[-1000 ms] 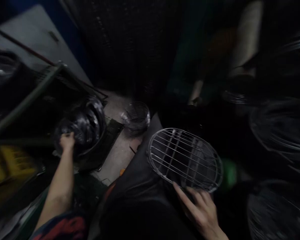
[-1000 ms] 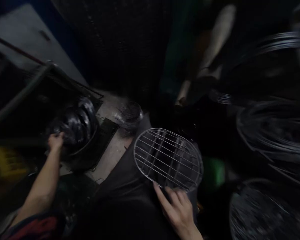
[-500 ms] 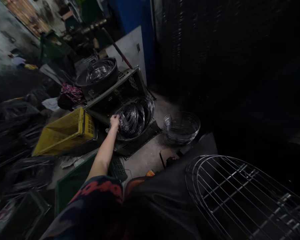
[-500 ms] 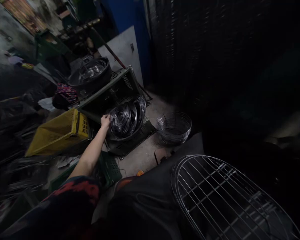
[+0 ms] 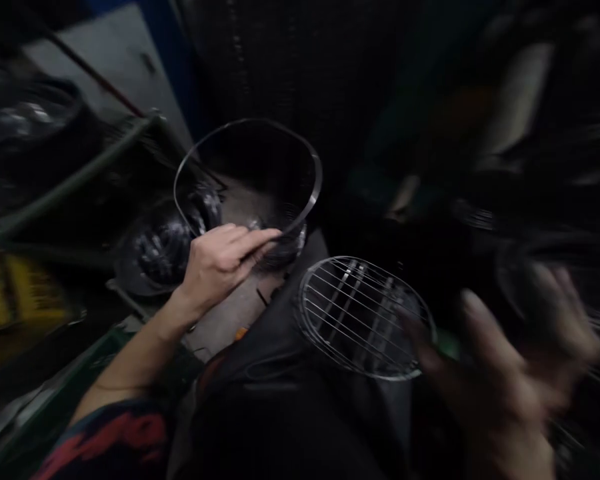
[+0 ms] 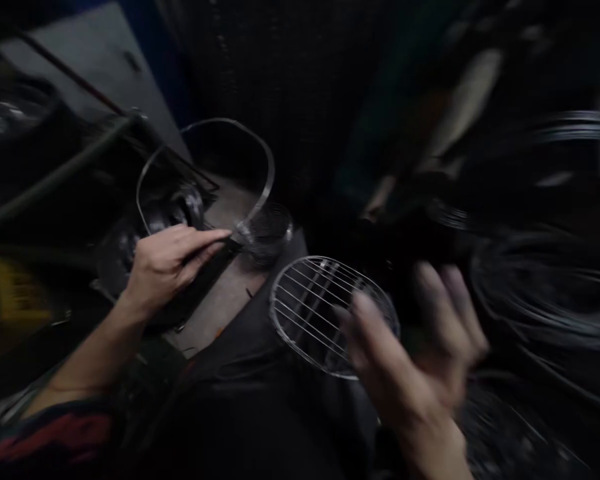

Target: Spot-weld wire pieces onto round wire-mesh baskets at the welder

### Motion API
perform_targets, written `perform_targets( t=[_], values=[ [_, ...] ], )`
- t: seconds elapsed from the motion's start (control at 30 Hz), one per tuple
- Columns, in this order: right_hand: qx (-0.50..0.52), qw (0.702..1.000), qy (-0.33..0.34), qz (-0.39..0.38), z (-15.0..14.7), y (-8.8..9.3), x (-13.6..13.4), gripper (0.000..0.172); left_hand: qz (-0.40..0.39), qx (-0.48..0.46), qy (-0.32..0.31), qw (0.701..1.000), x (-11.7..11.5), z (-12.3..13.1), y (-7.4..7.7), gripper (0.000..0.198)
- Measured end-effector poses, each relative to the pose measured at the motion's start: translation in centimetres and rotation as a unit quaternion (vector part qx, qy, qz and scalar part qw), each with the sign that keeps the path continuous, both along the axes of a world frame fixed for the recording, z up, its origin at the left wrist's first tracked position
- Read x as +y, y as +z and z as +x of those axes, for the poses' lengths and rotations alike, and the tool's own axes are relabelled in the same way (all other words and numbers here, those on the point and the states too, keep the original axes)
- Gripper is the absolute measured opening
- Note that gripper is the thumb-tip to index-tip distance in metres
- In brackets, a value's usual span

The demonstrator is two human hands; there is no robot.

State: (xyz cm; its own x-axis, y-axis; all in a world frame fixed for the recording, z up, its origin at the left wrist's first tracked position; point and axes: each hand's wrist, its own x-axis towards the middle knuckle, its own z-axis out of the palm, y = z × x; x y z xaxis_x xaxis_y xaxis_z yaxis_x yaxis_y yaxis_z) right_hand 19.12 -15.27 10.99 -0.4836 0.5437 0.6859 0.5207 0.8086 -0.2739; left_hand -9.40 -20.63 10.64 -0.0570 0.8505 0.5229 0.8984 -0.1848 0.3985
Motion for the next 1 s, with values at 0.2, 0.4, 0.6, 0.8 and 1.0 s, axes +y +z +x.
perform_targets(
  t=[0.2,0.4,0.6,0.8,1.0],
  values=[
    [0.092,0.986,0.082,-0.110,-2.5,1.9,2.5,0.041,0.012,0.057,-0.192,0.980,4.2,6.0,7.6,0.024],
    [0.440,0.808,-0.085,-0.382,2.0,2.3,1.3,0.012,-0.057,-0.210,-0.169,0.961,5.6,1.3,3.7,0.029],
    [0.215,0.825,-0.277,-0.443,7.3,-6.8,-0.2,0.032,-0.250,-0.403,-0.125,0.871,9.5,2.8,-11.2,0.023],
    [0.099,0.813,-0.396,-0.415,10.2,-12.7,-1.5,0.039,-0.283,-0.383,-0.154,0.866,14.9,6.7,-16.4,0.020],
    [0.259,0.751,-0.327,-0.513,10.6,-16.2,-2.2,0.050,-0.316,-0.409,-0.153,0.842,12.4,5.6,-19.6,0.030]
  ],
)
